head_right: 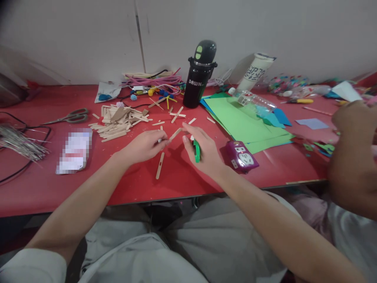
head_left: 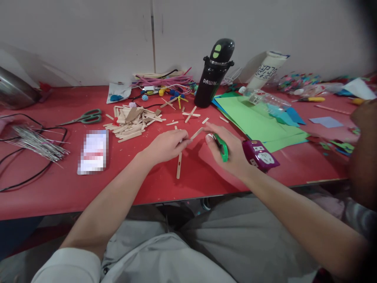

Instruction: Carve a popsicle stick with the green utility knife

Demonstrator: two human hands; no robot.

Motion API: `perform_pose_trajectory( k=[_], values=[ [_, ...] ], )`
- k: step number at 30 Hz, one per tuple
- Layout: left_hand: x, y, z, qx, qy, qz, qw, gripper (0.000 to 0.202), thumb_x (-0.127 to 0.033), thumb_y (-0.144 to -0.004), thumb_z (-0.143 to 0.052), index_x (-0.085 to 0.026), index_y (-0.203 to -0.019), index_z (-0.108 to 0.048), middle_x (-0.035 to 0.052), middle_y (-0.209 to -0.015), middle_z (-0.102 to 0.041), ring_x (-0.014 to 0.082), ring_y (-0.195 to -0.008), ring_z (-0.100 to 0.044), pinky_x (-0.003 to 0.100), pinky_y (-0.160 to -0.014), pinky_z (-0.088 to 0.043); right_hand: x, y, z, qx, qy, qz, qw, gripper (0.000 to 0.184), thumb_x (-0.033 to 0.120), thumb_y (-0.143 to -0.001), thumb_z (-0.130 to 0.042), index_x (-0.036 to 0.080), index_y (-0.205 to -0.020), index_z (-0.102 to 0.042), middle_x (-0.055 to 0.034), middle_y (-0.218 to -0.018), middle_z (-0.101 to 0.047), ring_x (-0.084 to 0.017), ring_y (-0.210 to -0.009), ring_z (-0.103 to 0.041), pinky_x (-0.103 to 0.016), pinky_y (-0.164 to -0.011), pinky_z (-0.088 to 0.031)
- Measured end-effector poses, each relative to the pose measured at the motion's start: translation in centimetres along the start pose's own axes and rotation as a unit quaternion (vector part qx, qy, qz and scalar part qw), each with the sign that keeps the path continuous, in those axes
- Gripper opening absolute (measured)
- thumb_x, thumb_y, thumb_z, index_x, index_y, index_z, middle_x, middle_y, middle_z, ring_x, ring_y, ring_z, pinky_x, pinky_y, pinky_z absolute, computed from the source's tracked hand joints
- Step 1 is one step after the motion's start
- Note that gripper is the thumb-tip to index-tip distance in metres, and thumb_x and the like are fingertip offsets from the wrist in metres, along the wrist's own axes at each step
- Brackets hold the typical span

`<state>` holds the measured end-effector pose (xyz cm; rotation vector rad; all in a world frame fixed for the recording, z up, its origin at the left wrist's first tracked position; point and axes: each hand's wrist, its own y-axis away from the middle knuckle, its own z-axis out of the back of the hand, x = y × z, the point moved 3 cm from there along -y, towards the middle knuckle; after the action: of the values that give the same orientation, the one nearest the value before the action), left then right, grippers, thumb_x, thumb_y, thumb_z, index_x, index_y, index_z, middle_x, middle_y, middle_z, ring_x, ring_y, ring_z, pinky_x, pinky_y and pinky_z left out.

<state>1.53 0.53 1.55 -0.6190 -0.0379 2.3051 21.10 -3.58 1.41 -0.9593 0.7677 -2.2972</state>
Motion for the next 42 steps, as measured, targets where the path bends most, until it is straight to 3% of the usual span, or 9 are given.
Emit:
perform_pose_trajectory(
  k=[3,9,17,23,26,31,36,42],
  values=[
    [0.0,0.0,-0.2,0.009,-0.016,-0.019,1.000,0.021,-0.030,-0.101,-0.046,-0.018,-0.092,-0.061,0.0058,-0.089,-0.068,0.0190,-0.085,-0.061,0.030,-0.075,-0.042,-0.4,0.1,-0.2,0.018,0.029,0.017,0.999,0.029,0.024,-0.100,-0.052,0.022,-0.127,-0.063,-0.0158,-0.124,-0.070,-0.027,-0.115,-0.066,-0.046,-0.097,-0.055],
    [0.0,0.0,-0.4,0.011,0.005,-0.029,0.999,0.023,-0.033,-0.100,-0.048,-0.018,-0.089,-0.061,0.0055,-0.088,-0.067,0.0186,-0.084,-0.061,0.030,-0.074,-0.042,-1.1,0.2,-0.4,0.055,0.065,0.052,0.995,0.014,0.022,-0.099,-0.055,0.023,-0.108,-0.065,-0.0080,-0.094,-0.074,-0.024,-0.084,-0.070,-0.041,-0.081,-0.056],
    [0.6,0.0,-0.3,0.063,0.124,0.037,0.990,0.042,-0.048,-0.102,-0.038,-0.019,-0.078,-0.057,0.0026,-0.079,-0.062,0.0164,-0.074,-0.055,0.030,-0.070,-0.040,-0.9,0.0,0.2,0.029,0.047,0.081,0.995,0.013,0.016,-0.097,-0.056,0.026,-0.097,-0.064,-0.0031,-0.088,-0.074,-0.022,-0.082,-0.069,-0.039,-0.082,-0.053],
    [1.3,-0.2,-0.2,0.030,0.170,0.094,0.980,0.034,-0.047,-0.096,-0.051,-0.019,-0.076,-0.055,-0.0004,-0.072,-0.057,0.0144,-0.068,-0.051,0.029,-0.064,-0.038,-1.3,-0.1,0.2,0.065,0.022,0.066,0.995,0.013,0.019,-0.098,-0.056,0.026,-0.101,-0.067,-0.0046,-0.094,-0.075,-0.023,-0.087,-0.070,-0.041,-0.083,-0.054],
    [1.6,-0.2,-0.1,0.025,0.145,0.112,0.983,0.028,-0.040,-0.094,-0.053,-0.019,-0.075,-0.057,0.0002,-0.074,-0.061,0.0147,-0.069,-0.053,0.029,-0.065,-0.039,-1.4,0.0,-0.2,0.090,0.017,0.052,0.994,0.015,0.023,-0.098,-0.055,0.025,-0.107,-0.068,-0.0071,-0.099,-0.075,-0.024,-0.090,-0.070,-0.043,-0.084,-0.055],
    [2.1,-0.2,-0.6,0.060,0.027,0.126,0.990,0.025,-0.035,-0.095,-0.050,-0.019,-0.080,-0.063,0.0049,-0.085,-0.069,0.0184,-0.076,-0.059,0.031,-0.068,-0.042,-1.3,-0.2,0.3,0.049,0.029,0.035,0.998,0.022,0.033,-0.100,-0.052,0.024,-0.111,-0.068,-0.0103,-0.105,-0.073,-0.027,-0.099,-0.068,-0.045,-0.087,-0.055],
    [2.5,0.0,-0.8,0.088,-0.021,0.132,0.987,0.026,-0.035,-0.095,-0.047,-0.020,-0.085,-0.066,0.0074,-0.094,-0.072,0.0215,-0.083,-0.063,0.032,-0.069,-0.042,-1.4,-0.8,1.7,0.001,0.069,0.032,0.997,0.023,0.036,-0.098,-0.050,0.025,-0.090,-0.069,-0.0077,-0.085,-0.069,-0.025,-0.084,-0.066,-0.042,-0.081,-0.053],
    [2.5,0.0,-0.9,0.119,-0.036,0.148,0.981,0.024,-0.034,-0.094,-0.045,-0.022,-0.081,-0.062,0.0071,-0.091,-0.071,0.0215,-0.079,-0.062,0.031,-0.064,-0.039,-3.1,-1.0,2.7,0.007,0.105,-0.018,0.994,0.016,0.033,-0.088,-0.064,0.025,-0.074,-0.067,-0.0046,-0.077,-0.068,-0.022,-0.073,-0.065,-0.035,-0.066,-0.050]
  ],
)
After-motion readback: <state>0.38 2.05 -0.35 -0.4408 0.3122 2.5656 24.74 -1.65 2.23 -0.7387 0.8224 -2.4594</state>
